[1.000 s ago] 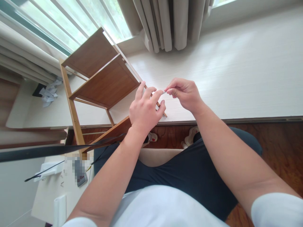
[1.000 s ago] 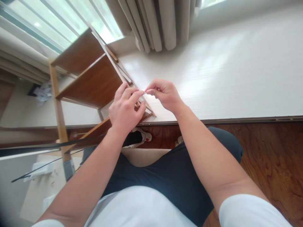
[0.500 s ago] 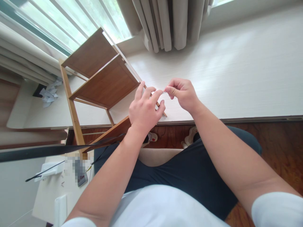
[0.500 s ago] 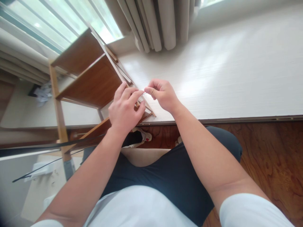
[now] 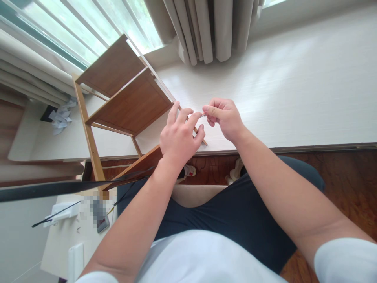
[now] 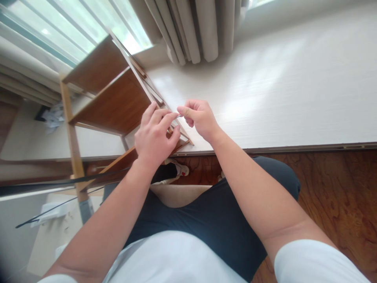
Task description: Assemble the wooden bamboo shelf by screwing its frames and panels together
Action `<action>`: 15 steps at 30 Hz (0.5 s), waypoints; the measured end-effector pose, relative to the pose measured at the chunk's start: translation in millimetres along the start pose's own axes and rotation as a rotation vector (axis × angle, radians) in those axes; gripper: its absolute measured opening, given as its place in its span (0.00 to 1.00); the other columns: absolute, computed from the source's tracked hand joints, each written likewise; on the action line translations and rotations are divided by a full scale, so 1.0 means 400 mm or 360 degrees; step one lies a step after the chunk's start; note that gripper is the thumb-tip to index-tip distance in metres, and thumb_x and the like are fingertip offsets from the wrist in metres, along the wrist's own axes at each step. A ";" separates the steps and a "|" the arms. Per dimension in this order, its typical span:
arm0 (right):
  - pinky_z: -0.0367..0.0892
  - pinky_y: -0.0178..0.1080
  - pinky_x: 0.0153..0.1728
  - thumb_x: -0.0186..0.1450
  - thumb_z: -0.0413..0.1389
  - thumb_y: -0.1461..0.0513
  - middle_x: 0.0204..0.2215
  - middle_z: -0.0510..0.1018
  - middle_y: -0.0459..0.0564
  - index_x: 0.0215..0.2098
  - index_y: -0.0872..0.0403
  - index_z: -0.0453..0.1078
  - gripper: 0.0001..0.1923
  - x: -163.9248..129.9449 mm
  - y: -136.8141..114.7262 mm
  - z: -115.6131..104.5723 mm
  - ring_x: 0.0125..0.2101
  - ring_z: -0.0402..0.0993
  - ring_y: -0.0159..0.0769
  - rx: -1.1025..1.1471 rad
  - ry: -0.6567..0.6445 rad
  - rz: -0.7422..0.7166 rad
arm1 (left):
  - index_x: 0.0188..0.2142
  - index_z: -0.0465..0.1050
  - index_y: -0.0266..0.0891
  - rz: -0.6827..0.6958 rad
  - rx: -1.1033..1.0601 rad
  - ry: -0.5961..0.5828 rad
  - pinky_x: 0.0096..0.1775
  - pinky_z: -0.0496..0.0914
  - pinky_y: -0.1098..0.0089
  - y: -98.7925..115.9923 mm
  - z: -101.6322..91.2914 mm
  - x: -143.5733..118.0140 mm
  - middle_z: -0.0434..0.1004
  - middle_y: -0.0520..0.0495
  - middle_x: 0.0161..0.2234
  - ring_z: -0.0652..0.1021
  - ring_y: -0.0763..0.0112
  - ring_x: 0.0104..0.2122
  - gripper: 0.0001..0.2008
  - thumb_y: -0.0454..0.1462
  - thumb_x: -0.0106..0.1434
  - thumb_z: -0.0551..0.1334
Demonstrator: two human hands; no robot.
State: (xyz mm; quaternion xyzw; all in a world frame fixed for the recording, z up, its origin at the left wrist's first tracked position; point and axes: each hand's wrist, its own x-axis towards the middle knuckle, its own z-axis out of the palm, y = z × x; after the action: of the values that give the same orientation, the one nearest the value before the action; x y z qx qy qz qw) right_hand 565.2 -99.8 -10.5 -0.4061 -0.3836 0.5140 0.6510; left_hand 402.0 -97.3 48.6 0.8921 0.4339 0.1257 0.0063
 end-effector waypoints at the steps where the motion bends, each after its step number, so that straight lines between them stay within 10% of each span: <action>1: 0.59 0.31 0.20 0.60 0.68 0.52 0.16 0.62 0.39 0.21 0.53 0.62 0.23 0.000 0.000 0.002 0.18 0.59 0.25 0.0032 0.0007 0.0031 | 0.55 0.74 0.52 0.0003 0.0009 0.0002 0.51 0.75 0.60 0.000 0.000 0.000 0.74 0.46 0.56 0.57 0.53 0.69 0.17 0.41 0.69 0.56; 15: 0.57 0.31 0.16 0.59 0.65 0.54 0.13 0.55 0.36 0.23 0.52 0.61 0.18 0.001 -0.001 0.023 0.15 0.53 0.25 0.0334 0.0070 0.0416 | 0.58 0.71 0.54 0.0003 0.0034 -0.0053 0.53 0.74 0.61 0.003 -0.007 0.000 0.73 0.48 0.58 0.55 0.56 0.70 0.19 0.41 0.69 0.56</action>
State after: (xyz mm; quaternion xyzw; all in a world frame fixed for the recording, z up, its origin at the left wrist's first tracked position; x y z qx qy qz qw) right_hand 556.9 -98.0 -6.5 -0.3934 -0.2576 0.6224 0.6257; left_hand 402.1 -98.4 51.4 0.8945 0.4342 0.1061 0.0037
